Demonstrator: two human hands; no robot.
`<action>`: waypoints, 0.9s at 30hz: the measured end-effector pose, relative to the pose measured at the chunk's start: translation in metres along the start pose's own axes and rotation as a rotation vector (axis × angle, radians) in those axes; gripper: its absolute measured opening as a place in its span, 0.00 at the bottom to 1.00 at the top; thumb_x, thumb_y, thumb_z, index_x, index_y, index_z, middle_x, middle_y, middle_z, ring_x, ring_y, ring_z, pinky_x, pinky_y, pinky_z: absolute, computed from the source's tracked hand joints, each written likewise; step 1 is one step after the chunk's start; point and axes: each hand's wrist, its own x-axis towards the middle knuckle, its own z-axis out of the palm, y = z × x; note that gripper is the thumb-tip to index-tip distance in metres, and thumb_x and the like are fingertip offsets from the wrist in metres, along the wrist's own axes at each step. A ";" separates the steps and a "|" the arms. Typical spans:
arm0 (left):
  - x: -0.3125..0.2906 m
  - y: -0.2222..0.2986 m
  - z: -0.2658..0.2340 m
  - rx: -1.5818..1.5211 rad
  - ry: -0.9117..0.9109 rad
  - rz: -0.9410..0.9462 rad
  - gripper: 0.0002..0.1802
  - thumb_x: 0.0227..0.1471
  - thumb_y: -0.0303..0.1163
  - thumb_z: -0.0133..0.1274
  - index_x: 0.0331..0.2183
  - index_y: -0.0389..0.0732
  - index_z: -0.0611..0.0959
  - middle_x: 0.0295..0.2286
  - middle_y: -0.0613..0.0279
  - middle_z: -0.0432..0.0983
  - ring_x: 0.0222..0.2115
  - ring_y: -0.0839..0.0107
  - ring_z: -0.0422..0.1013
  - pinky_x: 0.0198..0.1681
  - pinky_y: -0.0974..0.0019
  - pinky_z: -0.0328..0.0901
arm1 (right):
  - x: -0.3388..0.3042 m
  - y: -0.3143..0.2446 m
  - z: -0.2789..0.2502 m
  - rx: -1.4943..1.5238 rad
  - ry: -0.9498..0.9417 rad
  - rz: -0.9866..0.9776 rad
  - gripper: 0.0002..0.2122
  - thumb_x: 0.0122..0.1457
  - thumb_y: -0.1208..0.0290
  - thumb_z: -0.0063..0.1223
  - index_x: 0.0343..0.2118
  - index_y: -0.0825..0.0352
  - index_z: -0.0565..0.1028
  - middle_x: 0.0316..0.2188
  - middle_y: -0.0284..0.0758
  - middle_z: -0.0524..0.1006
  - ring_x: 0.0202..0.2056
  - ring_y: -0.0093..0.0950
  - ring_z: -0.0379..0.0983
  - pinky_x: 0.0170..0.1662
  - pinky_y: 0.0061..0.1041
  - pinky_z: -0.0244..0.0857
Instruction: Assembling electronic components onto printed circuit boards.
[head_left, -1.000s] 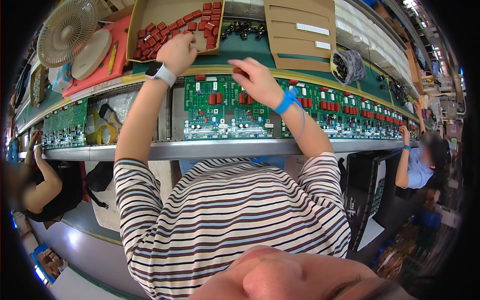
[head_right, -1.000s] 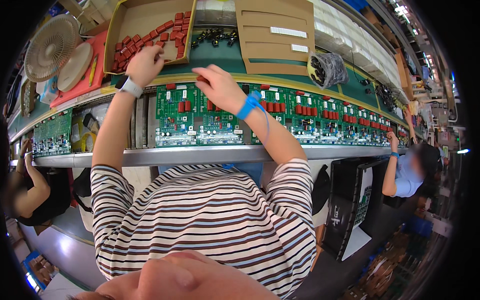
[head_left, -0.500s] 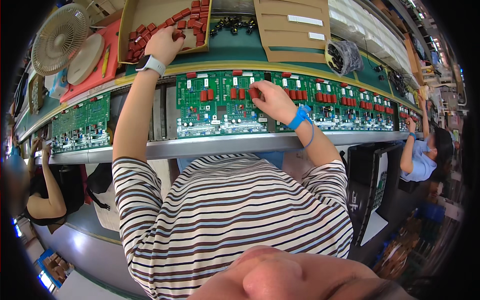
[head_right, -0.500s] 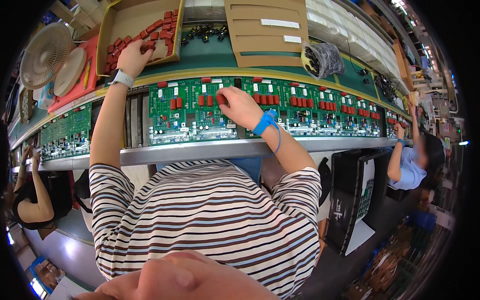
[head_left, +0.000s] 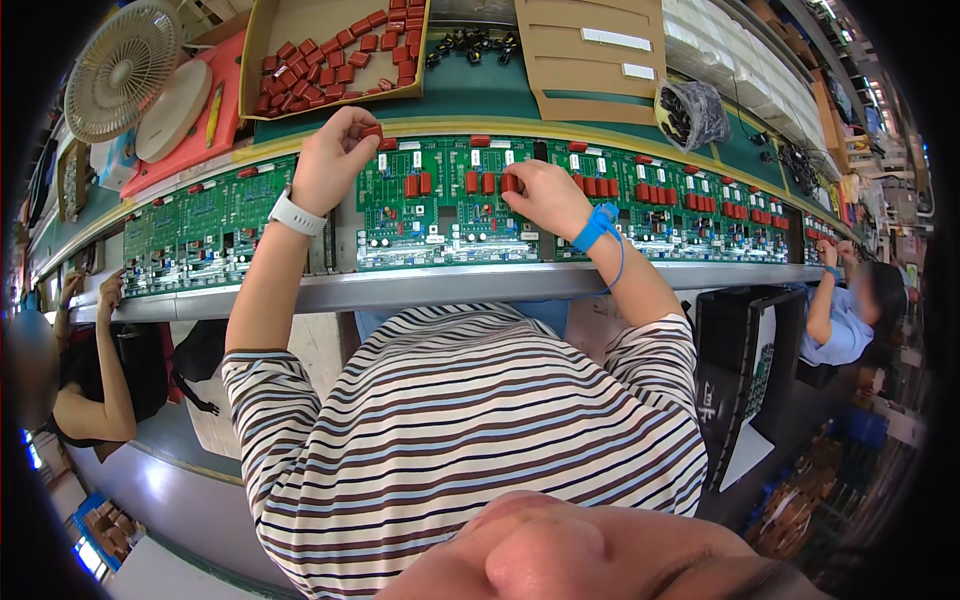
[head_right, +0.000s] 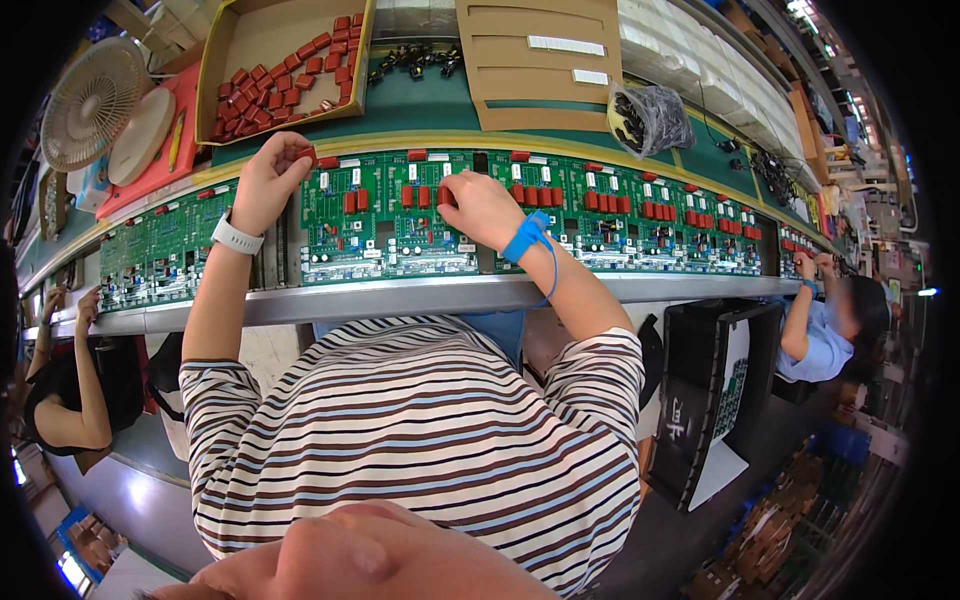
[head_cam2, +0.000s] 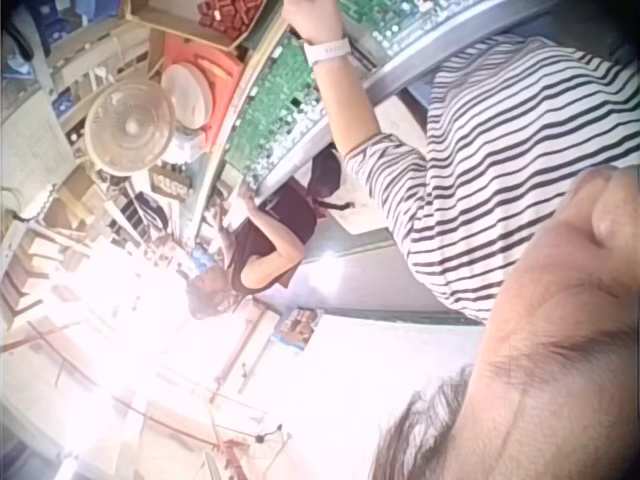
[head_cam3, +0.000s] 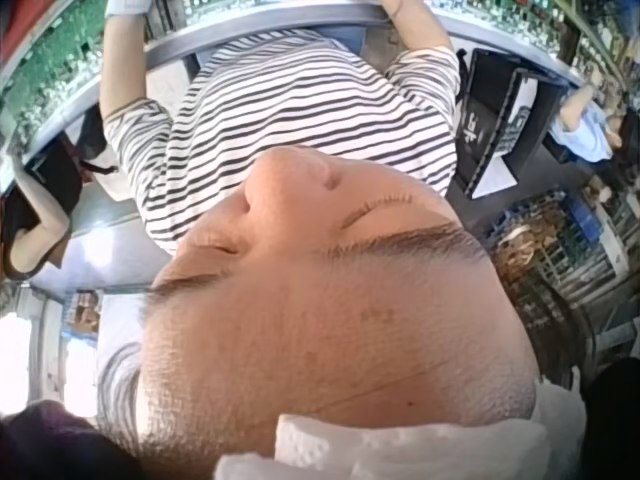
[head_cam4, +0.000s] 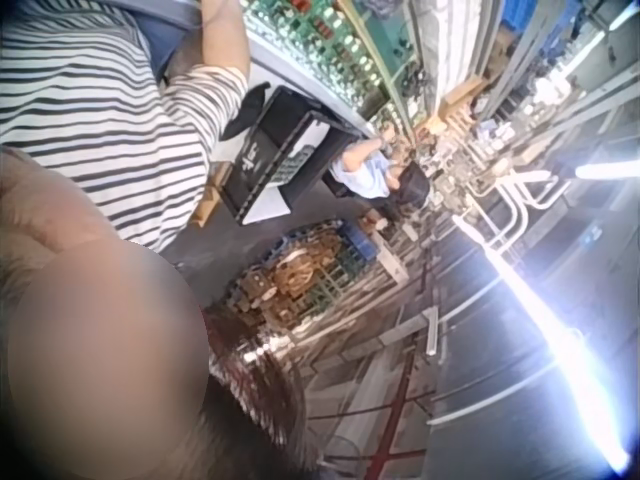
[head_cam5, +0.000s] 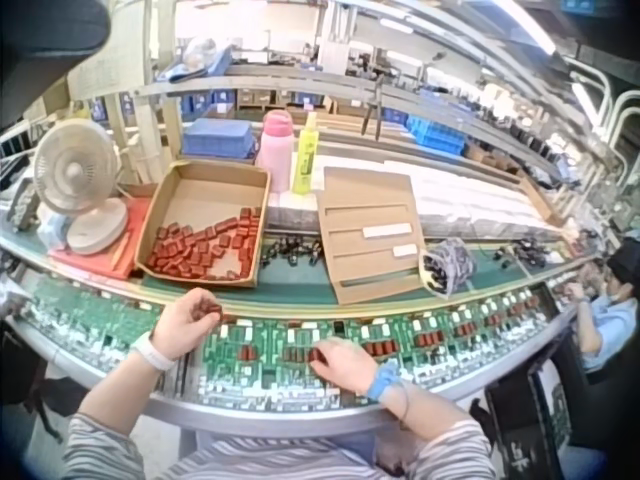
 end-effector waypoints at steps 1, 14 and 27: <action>-0.003 -0.002 -0.001 -0.002 0.002 -0.001 0.10 0.48 0.26 0.51 0.35 0.36 0.73 0.26 0.67 0.72 0.27 0.83 0.69 0.28 0.80 0.63 | 0.000 0.000 0.000 -0.013 -0.006 0.003 0.13 0.46 0.71 0.54 0.35 0.71 0.73 0.25 0.42 0.72 0.25 0.37 0.71 0.32 0.32 0.66; -0.026 -0.017 0.002 0.296 -0.153 0.075 0.16 0.37 0.25 0.54 0.35 0.39 0.76 0.24 0.56 0.75 0.24 0.64 0.72 0.32 0.67 0.67 | 0.020 -0.021 -0.006 -0.346 -0.242 -0.095 0.08 0.45 0.74 0.52 0.28 0.71 0.72 0.26 0.43 0.73 0.31 0.39 0.72 0.35 0.35 0.67; -0.022 -0.010 0.006 0.632 -0.351 0.006 0.13 0.37 0.31 0.55 0.30 0.39 0.78 0.25 0.54 0.76 0.28 0.56 0.72 0.33 0.59 0.67 | 0.125 -0.078 -0.010 -0.413 0.006 -0.446 0.05 0.46 0.76 0.47 0.27 0.68 0.72 0.25 0.40 0.73 0.33 0.38 0.72 0.36 0.32 0.68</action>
